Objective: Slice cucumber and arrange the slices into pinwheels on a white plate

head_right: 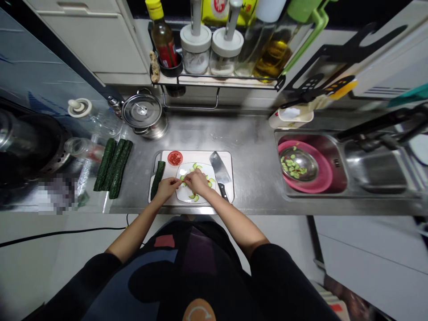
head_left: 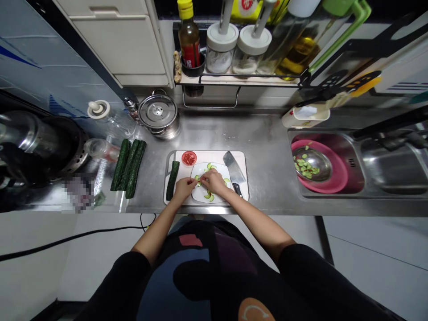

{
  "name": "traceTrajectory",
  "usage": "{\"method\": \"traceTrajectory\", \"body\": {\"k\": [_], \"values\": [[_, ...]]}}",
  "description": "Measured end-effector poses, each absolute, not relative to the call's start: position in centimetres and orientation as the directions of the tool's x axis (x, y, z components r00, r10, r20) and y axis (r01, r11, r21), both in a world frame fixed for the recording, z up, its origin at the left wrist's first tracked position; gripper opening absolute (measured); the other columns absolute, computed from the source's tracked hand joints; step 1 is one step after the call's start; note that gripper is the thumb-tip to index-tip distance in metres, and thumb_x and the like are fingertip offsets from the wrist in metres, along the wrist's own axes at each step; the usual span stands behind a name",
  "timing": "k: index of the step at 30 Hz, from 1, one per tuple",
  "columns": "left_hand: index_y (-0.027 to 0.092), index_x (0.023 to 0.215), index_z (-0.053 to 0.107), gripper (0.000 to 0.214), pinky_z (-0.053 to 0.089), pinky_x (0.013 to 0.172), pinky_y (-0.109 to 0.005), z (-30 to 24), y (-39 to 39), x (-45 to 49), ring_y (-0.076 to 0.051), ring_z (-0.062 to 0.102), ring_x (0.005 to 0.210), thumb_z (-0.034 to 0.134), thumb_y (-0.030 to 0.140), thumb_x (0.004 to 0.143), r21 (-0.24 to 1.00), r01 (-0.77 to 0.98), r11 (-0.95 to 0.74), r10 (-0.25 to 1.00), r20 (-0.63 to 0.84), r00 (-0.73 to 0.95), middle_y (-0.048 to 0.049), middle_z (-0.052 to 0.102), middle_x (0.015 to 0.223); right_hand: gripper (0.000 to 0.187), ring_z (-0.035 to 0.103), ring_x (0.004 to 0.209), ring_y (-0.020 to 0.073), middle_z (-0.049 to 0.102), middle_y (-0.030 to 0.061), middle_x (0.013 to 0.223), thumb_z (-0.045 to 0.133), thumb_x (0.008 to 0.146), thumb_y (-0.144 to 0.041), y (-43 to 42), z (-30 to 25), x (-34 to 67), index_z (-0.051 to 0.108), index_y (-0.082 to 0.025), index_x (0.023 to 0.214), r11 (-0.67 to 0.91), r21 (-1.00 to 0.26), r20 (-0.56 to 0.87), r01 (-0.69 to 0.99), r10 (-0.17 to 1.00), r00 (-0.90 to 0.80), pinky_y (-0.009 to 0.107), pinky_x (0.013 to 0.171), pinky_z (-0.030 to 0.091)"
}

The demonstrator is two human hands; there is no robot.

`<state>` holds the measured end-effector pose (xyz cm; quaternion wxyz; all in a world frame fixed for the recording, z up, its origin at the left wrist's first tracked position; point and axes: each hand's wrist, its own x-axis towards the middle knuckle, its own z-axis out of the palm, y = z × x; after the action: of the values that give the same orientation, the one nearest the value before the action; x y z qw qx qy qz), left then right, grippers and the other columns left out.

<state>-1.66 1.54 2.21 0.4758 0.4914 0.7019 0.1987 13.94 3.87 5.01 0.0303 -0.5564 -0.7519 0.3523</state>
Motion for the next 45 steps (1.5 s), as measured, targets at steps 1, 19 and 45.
{"method": "traceTrajectory", "body": {"k": [1,19,45], "values": [[0.016,0.068,0.069,0.016,0.038,0.057,-0.022,2.2,1.5,-1.6,-0.012,0.057,0.058,0.062,0.031,0.071,0.742,0.510,0.435,0.880,-0.471,-0.064,0.0012,0.065,0.060,0.016,0.050,0.096,0.0230,0.069,0.0049,0.084,0.055,0.085,-0.022,3.8,5.0,13.9,0.072,-0.021,0.084,0.127,-0.552,-0.357,0.824,0.858,-0.371,0.031,0.076,0.037],[0.017,0.073,0.072,0.009,0.041,0.062,-0.022,2.1,1.6,-1.5,-0.013,0.062,0.065,0.065,0.024,0.072,0.675,0.607,0.419,0.886,-0.451,-0.109,-0.0009,0.071,0.069,0.019,0.050,0.098,0.0232,0.069,0.0052,0.085,0.053,0.086,-0.023,3.7,4.2,13.3,0.072,-0.022,0.087,0.112,-0.482,-0.382,0.869,0.866,-0.323,0.029,0.073,0.037],[0.018,0.069,0.071,0.008,0.041,0.063,-0.022,2.4,2.0,-1.3,-0.013,0.062,0.067,0.066,0.023,0.072,0.635,0.640,0.433,0.876,-0.463,-0.134,-0.0004,0.070,0.068,0.019,0.050,0.100,0.0238,0.071,0.0034,0.087,0.052,0.085,-0.023,3.9,3.9,12.9,0.071,-0.023,0.086,0.083,-0.456,-0.414,0.886,0.862,-0.294,0.029,0.071,0.036]]}}
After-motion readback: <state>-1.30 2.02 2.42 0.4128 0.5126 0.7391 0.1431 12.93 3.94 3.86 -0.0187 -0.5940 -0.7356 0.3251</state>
